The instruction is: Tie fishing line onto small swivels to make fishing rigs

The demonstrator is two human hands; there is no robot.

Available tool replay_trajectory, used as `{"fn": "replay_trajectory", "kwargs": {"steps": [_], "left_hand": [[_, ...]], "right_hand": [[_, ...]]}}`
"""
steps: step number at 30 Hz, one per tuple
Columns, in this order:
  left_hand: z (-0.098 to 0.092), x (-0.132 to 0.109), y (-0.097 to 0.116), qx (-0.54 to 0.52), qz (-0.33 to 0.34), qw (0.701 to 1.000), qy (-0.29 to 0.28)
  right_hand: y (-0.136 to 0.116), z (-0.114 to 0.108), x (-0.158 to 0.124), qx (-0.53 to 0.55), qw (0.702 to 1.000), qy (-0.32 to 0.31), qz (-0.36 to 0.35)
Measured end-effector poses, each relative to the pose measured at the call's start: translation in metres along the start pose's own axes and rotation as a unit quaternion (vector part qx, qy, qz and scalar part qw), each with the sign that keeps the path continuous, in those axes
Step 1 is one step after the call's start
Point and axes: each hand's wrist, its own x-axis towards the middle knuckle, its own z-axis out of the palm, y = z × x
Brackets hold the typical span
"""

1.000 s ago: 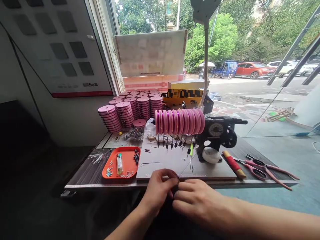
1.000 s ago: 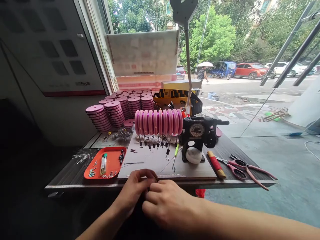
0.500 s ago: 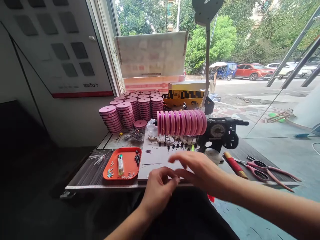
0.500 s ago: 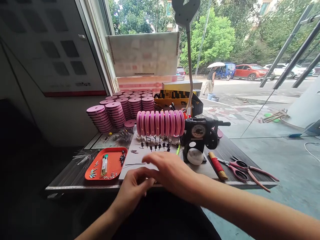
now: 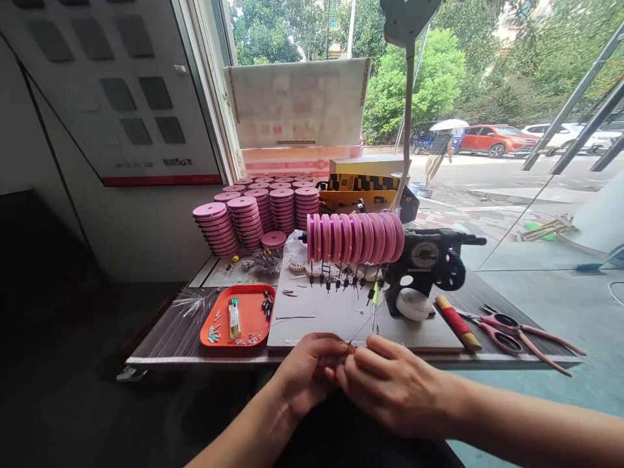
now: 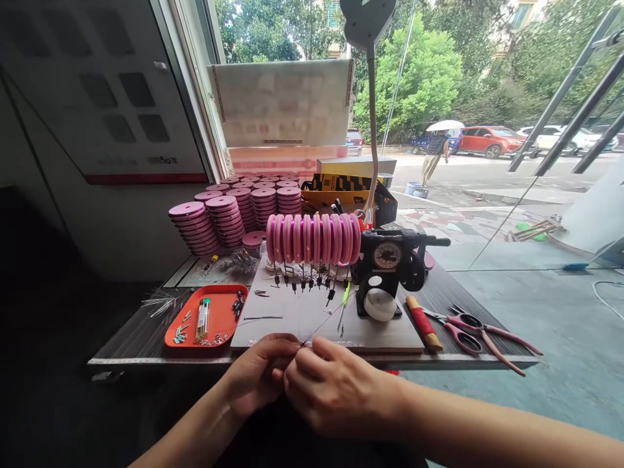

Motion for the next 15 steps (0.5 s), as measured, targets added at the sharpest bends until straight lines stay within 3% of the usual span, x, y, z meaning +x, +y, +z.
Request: {"fn": "replay_trajectory", "kwargs": {"steps": [5, 7, 9, 10, 11, 13, 14, 15], "left_hand": [[-0.001, -0.001, -0.003, 0.046, 0.037, 0.998, 0.018], [-0.001, -0.003, -0.005, 0.075, 0.076, 0.994, 0.03], [-0.003, -0.005, -0.009, 0.146, 0.163, 0.974, 0.055], [-0.005, -0.005, -0.011, 0.211, 0.239, 0.945, 0.076], [-0.007, -0.005, -0.014, 0.291, 0.328, 0.893, 0.104], [-0.012, -0.004, -0.02, 0.449, 0.491, 0.729, 0.163], [-0.014, -0.003, -0.023, 0.505, 0.539, 0.648, 0.187], [-0.016, -0.002, -0.025, 0.54, 0.562, 0.592, 0.205]], "right_hand": [[-0.001, 0.003, -0.002, 0.011, 0.999, -0.025, -0.016], [-0.003, 0.001, 0.0, 0.091, 0.994, -0.053, 0.012], [-0.001, -0.003, 0.006, 0.223, 0.969, -0.062, 0.086], [0.003, -0.006, 0.011, 0.291, 0.944, -0.058, 0.141], [0.008, -0.008, 0.016, 0.354, 0.912, -0.051, 0.202], [0.024, -0.009, 0.03, 0.463, 0.824, -0.041, 0.325], [0.032, -0.008, 0.037, 0.505, 0.778, -0.042, 0.371], [0.041, -0.004, 0.043, 0.546, 0.735, -0.051, 0.398]]}}
